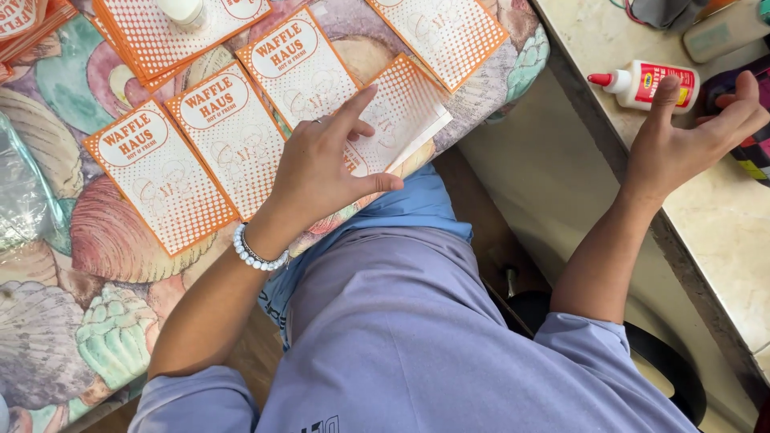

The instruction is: The person applies adhesive from a bottle onto the edges of paperboard packaging components and folds them to secure the glue, repeating this for several units on a work surface.

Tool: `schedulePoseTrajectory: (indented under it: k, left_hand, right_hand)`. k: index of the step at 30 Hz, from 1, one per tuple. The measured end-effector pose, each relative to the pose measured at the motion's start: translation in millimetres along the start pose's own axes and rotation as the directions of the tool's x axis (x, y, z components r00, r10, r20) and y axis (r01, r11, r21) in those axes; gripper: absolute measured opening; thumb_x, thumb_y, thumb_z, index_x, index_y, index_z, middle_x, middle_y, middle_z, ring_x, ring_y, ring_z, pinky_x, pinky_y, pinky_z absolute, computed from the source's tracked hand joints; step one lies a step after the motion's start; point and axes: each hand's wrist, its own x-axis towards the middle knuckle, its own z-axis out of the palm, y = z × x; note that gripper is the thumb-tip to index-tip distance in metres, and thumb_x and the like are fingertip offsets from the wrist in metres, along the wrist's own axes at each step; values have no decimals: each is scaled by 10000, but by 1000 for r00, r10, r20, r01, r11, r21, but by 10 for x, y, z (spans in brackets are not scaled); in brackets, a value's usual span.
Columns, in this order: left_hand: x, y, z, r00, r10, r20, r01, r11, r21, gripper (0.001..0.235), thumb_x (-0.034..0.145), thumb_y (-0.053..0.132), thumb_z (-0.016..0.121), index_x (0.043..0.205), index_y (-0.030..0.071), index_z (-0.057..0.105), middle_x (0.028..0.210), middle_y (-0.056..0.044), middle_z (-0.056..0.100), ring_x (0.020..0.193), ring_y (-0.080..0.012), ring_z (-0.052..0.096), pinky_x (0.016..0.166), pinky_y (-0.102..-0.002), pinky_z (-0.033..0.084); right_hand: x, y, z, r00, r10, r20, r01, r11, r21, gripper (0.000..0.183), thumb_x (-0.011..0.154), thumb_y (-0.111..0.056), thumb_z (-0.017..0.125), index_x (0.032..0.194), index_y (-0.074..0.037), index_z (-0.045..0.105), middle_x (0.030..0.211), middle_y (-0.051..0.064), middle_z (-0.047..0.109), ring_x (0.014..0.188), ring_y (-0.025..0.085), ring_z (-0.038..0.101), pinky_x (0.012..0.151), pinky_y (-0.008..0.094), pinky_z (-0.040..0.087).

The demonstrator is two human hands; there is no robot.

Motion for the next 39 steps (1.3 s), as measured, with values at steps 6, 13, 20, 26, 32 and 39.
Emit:
schedulePoseTrajectory:
  k: [6, 13, 20, 26, 32, 39]
  left_hand:
    - [128, -36, 45, 992, -104, -68, 97, 990, -99, 695, 886, 409, 857, 1439, 128, 546, 1110, 2, 744, 962, -235, 684, 854, -440, 489]
    - [403, -69, 294, 966, -239, -95, 257, 902, 347, 825, 805, 410, 877, 1466, 120, 480, 1224, -91, 608, 1077, -336, 584, 847, -506, 423]
    - [498, -150, 407, 944, -304, -125, 327, 911, 252, 819, 696, 262, 930, 1406, 133, 542, 1100, -66, 680, 1048, -365, 601, 840, -532, 434]
    - [189, 188, 21, 918, -269, -292, 123, 891, -436, 88, 885, 113, 742, 877, 110, 654, 863, -14, 629, 774, -149, 601, 699, -288, 485]
    - [-365, 538, -44, 779, -586, -221, -40, 305, -952, 149, 952, 160, 749, 964, 120, 606, 810, 65, 581, 764, -13, 456, 732, -183, 371]
    - [-607, 695, -594, 811, -476, -341, -36, 541, -840, 344, 936, 133, 772, 1237, 26, 644, 1169, -83, 717, 1062, -117, 688, 966, -228, 545]
  right_hand:
    - [2, -11, -8, 1000, 12, -4, -12, 1000, 12, 556, 1113, -417, 802, 1351, 10, 537, 1131, 121, 489, 974, 273, 513, 750, 397, 470]
    - [70, -255, -65, 994, -57, -98, 59, 998, 19, 507, 1093, -415, 765, 1292, 9, 571, 1108, 132, 519, 994, 282, 546, 778, 403, 493]
    - [30, -1139, -37, 954, -180, -241, 234, 947, 221, 210, 1047, -127, 717, 1148, 9, 593, 1044, 167, 595, 1003, 312, 545, 877, 422, 472]
    - [-457, -1726, 200, 904, -78, 420, -347, 442, 827, 860, 951, -99, 855, 1604, -133, 295, 1546, 174, 539, 1366, 271, 601, 1155, 362, 480]
    - [-326, -2358, 28, 837, -105, 538, -531, 87, 843, 971, 921, 47, 828, 1659, -80, 211, 1061, 256, 775, 857, 183, 720, 822, 324, 632]
    - [-261, -2618, -297, 865, -150, 479, -420, 306, 854, 1026, 856, 99, 887, 1629, 13, 218, 1086, 244, 769, 890, 208, 761, 892, 274, 641]
